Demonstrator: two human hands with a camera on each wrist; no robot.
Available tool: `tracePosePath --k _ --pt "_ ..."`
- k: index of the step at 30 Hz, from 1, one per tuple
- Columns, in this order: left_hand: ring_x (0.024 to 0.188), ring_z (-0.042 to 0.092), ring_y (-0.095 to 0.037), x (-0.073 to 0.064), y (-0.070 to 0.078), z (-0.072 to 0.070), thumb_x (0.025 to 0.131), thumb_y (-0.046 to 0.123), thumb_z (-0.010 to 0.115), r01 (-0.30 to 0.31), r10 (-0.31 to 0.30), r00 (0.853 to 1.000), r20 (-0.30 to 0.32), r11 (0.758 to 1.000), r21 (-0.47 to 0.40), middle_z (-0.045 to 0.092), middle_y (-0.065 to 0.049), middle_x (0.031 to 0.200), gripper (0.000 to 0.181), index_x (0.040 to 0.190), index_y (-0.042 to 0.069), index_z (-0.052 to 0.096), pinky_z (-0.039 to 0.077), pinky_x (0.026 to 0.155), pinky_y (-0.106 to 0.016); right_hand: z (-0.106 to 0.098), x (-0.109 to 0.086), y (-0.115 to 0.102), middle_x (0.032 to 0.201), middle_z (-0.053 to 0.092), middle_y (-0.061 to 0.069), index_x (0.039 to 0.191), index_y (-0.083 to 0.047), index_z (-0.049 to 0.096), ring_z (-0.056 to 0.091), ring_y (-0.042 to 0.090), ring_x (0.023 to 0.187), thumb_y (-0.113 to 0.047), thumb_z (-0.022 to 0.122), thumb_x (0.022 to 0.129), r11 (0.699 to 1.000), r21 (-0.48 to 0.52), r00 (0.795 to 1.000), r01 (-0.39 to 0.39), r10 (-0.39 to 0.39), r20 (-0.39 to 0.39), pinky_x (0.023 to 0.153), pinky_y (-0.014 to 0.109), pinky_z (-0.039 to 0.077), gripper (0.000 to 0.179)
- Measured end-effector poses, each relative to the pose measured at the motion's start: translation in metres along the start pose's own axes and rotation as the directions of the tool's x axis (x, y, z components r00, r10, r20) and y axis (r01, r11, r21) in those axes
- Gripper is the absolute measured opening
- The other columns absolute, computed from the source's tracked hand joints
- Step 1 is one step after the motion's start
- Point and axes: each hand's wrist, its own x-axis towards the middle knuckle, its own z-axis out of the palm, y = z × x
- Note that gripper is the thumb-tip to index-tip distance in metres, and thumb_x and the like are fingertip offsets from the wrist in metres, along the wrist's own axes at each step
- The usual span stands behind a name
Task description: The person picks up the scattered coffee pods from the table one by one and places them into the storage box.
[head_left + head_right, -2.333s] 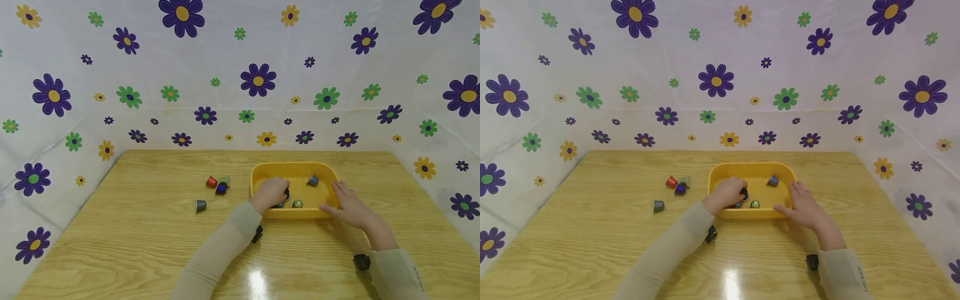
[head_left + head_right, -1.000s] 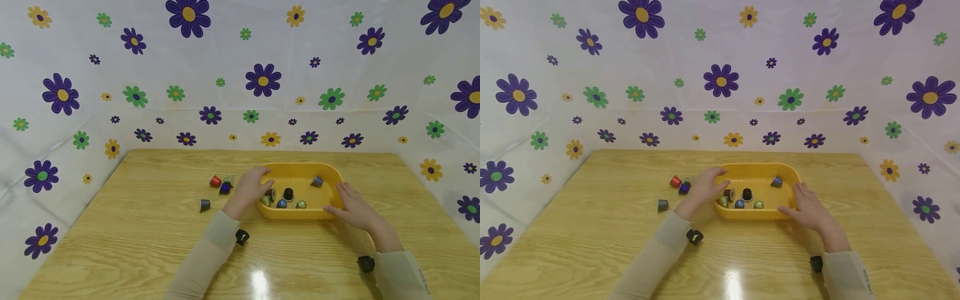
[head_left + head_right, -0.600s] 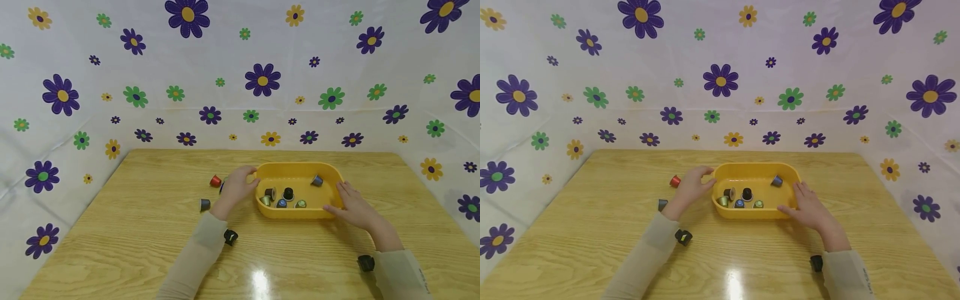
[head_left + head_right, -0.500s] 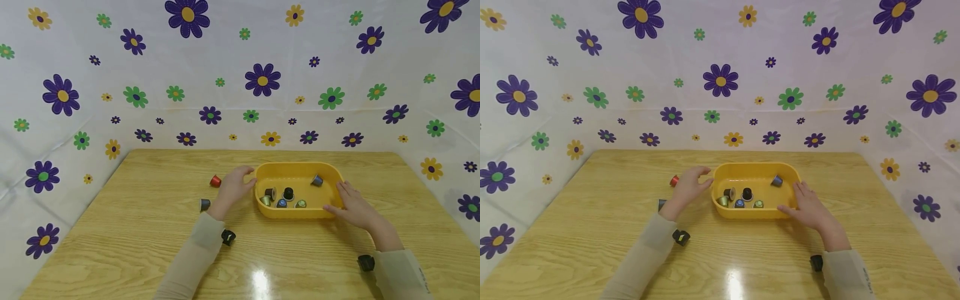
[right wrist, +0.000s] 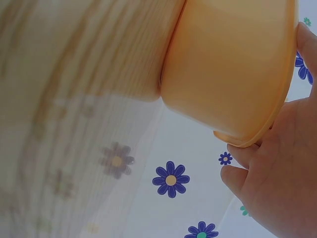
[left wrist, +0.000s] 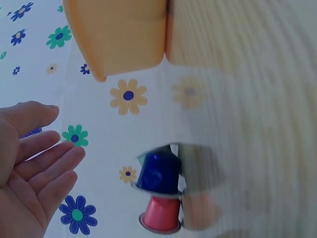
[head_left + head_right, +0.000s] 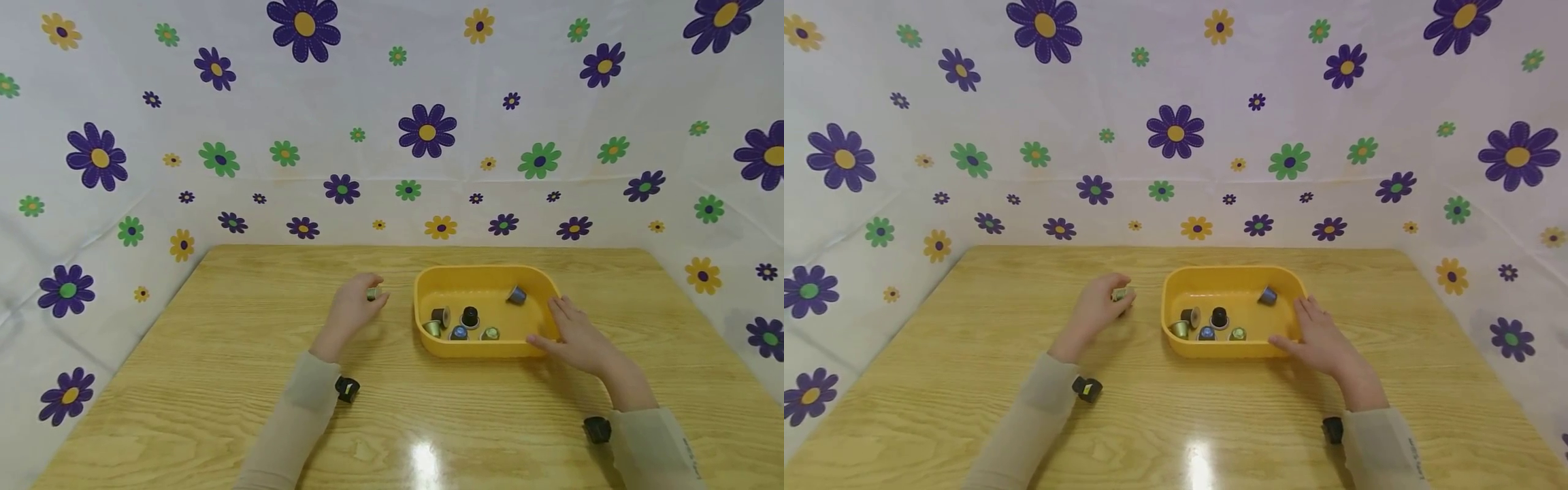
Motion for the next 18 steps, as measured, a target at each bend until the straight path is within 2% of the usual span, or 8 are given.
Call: tracePosePath --k 2,5,8,10,13,18 --pt "0.081 0.050 -0.017 -0.002 -0.005 -0.002 0.073 0.023 0.055 -0.003 0.003 1.000 0.002 1.000 -0.003 0.054 -0.005 0.091 0.029 0.095 0.005 0.055 0.039 0.069 -0.029 0.000 0.001 0.000 0.127 0.001 0.024 0.124 0.006 0.005 -0.003 0.035 0.113 -0.056 0.037 0.072 1.000 0.000 1.000 -0.003 0.003 0.005 0.086 0.050 0.006 0.086" --pt "0.069 0.049 -0.015 -0.005 -0.009 -0.006 0.073 0.024 0.055 0.012 -0.012 1.000 0.019 1.000 -0.001 0.055 -0.005 0.085 0.028 0.094 0.005 0.056 0.040 0.059 -0.028 0.000 0.001 0.000 0.127 0.001 0.024 0.124 0.006 0.004 -0.003 0.034 0.113 -0.055 0.037 0.072 1.000 -0.003 1.000 0.000 0.000 0.005 0.086 0.049 0.006 0.086" --pt "0.054 0.043 -0.013 -0.007 -0.010 -0.010 0.072 0.024 0.057 0.031 -0.032 0.998 0.052 0.999 0.011 0.052 -0.003 0.071 0.027 0.092 0.005 0.056 0.035 0.046 -0.026 -0.002 0.001 -0.001 0.126 0.001 0.024 0.124 0.006 0.004 -0.003 0.034 0.113 -0.054 0.037 0.073 1.000 0.000 1.000 0.007 -0.007 -0.001 0.086 0.049 0.006 0.086" --pt "0.050 0.038 -0.013 -0.007 -0.010 -0.011 0.071 0.024 0.058 0.042 -0.044 0.996 0.079 0.999 0.024 0.048 -0.001 0.064 0.027 0.091 0.005 0.056 0.031 0.043 -0.025 -0.002 0.000 -0.001 0.126 0.001 0.025 0.124 0.007 0.004 -0.003 0.035 0.113 -0.054 0.037 0.073 1.000 0.000 1.000 0.009 -0.009 -0.004 0.086 0.050 0.006 0.085" --pt "0.050 0.038 -0.013 -0.007 -0.011 -0.012 0.070 0.021 0.059 0.058 -0.062 0.992 0.109 0.998 0.041 0.046 0.000 0.061 0.026 0.090 0.004 0.057 0.030 0.043 -0.024 -0.002 0.000 0.000 0.126 0.001 0.025 0.124 0.007 0.004 -0.003 0.036 0.113 -0.054 0.037 0.073 1.000 0.000 1.000 0.009 -0.009 -0.001 0.086 0.050 0.006 0.085" --pt "0.055 0.041 -0.013 -0.005 -0.014 -0.010 0.069 0.020 0.060 0.085 -0.097 0.983 0.157 0.993 0.084 0.050 -0.003 0.067 0.028 0.092 0.003 0.057 0.033 0.047 -0.025 0.000 0.001 0.001 0.127 0.001 0.024 0.124 0.005 0.004 -0.003 0.035 0.113 -0.055 0.037 0.073 1.000 -0.010 1.000 0.008 -0.008 0.007 0.086 0.050 0.006 0.086"
